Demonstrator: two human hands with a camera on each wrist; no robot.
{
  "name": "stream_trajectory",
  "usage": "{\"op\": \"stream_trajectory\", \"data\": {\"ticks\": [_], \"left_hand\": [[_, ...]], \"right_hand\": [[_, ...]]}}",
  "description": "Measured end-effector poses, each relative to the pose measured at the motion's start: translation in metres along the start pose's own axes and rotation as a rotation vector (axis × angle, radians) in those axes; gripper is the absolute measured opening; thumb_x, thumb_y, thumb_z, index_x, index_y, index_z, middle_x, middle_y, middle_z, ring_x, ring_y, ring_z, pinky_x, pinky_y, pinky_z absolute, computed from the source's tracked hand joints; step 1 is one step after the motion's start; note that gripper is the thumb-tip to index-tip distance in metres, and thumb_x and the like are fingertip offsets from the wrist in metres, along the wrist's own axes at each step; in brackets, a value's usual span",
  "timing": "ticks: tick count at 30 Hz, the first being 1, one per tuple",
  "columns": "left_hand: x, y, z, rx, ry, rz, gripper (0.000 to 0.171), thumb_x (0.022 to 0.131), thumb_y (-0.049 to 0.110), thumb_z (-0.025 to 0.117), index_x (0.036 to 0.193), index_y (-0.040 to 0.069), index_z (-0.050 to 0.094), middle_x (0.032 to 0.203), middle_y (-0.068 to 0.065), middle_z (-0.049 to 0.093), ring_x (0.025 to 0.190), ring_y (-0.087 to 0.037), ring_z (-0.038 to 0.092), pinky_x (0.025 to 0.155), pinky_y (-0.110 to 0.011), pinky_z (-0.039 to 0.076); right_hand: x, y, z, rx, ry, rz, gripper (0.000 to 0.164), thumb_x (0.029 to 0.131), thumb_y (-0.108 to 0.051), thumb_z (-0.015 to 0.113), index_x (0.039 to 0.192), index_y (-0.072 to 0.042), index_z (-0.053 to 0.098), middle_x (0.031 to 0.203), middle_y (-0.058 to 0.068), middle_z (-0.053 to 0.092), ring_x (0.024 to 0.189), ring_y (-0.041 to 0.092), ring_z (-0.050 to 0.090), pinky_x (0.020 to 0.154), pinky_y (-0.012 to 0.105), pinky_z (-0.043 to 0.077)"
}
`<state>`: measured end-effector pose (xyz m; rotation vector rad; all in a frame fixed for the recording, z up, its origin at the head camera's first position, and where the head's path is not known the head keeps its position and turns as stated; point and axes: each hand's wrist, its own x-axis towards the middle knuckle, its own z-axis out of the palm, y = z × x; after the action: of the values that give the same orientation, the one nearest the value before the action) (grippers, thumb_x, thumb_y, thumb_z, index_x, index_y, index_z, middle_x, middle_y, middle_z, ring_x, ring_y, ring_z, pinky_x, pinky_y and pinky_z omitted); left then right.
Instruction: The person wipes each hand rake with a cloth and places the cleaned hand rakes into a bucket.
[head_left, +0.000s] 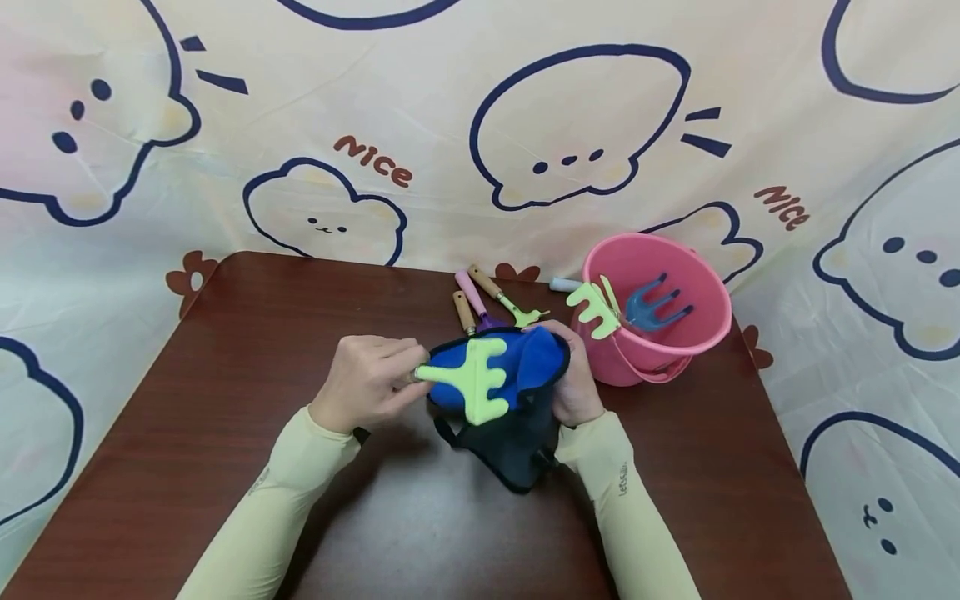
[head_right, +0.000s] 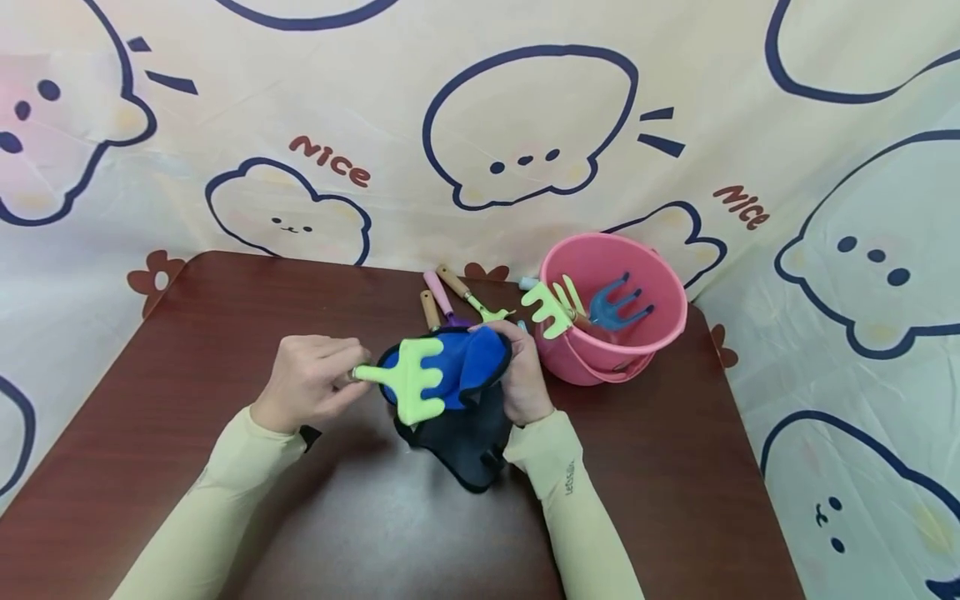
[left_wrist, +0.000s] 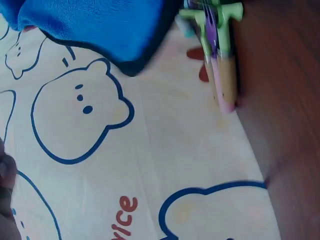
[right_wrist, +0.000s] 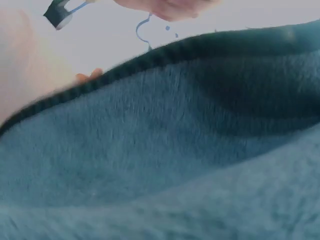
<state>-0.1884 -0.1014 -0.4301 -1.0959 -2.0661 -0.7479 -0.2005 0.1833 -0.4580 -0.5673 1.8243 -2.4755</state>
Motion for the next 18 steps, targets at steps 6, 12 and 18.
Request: {"op": "stream_trajectory", "data": {"ticks": [6, 12, 18], "left_hand": [[0.003, 0.012, 0.008, 0.030, -0.095, -0.265, 0.038, 0.111, 0.040, 0.044, 0.102, 0.007, 0.060, 0.067, 0.005, 0.046, 0.050, -0.004, 0.034, 0.045, -0.020, 0.027], [0.003, 0.040, 0.041, 0.015, -0.214, -0.387, 0.022, 0.106, 0.021, 0.055, 0.119, 0.004, 0.056, 0.082, -0.001, 0.053, 0.055, -0.010, 0.046, 0.047, -0.027, 0.041], [-0.010, 0.074, 0.070, -0.060, -0.347, -0.412, 0.050, 0.105, 0.018, 0.055, 0.145, -0.010, 0.042, 0.128, -0.023, 0.059, 0.105, -0.031, 0.069, 0.091, -0.045, 0.058]], "right_hand": [[0.002, 0.000, 0.010, -0.206, -0.131, -0.145, 0.073, 0.090, -0.055, 0.072, 0.149, -0.020, 0.051, 0.150, 0.008, 0.051, 0.139, 0.022, 0.047, 0.106, 0.031, 0.050], [-0.004, 0.005, 0.037, 0.203, 0.083, 0.002, 0.066, 0.088, -0.043, 0.082, 0.143, -0.019, 0.054, 0.140, 0.000, 0.058, 0.129, 0.017, 0.055, 0.104, 0.028, 0.052], [-0.014, 0.004, 0.051, 0.300, 0.207, 0.064, 0.055, 0.096, -0.008, 0.073, 0.146, -0.014, 0.051, 0.141, 0.000, 0.061, 0.135, 0.016, 0.054, 0.113, 0.026, 0.044]]}}
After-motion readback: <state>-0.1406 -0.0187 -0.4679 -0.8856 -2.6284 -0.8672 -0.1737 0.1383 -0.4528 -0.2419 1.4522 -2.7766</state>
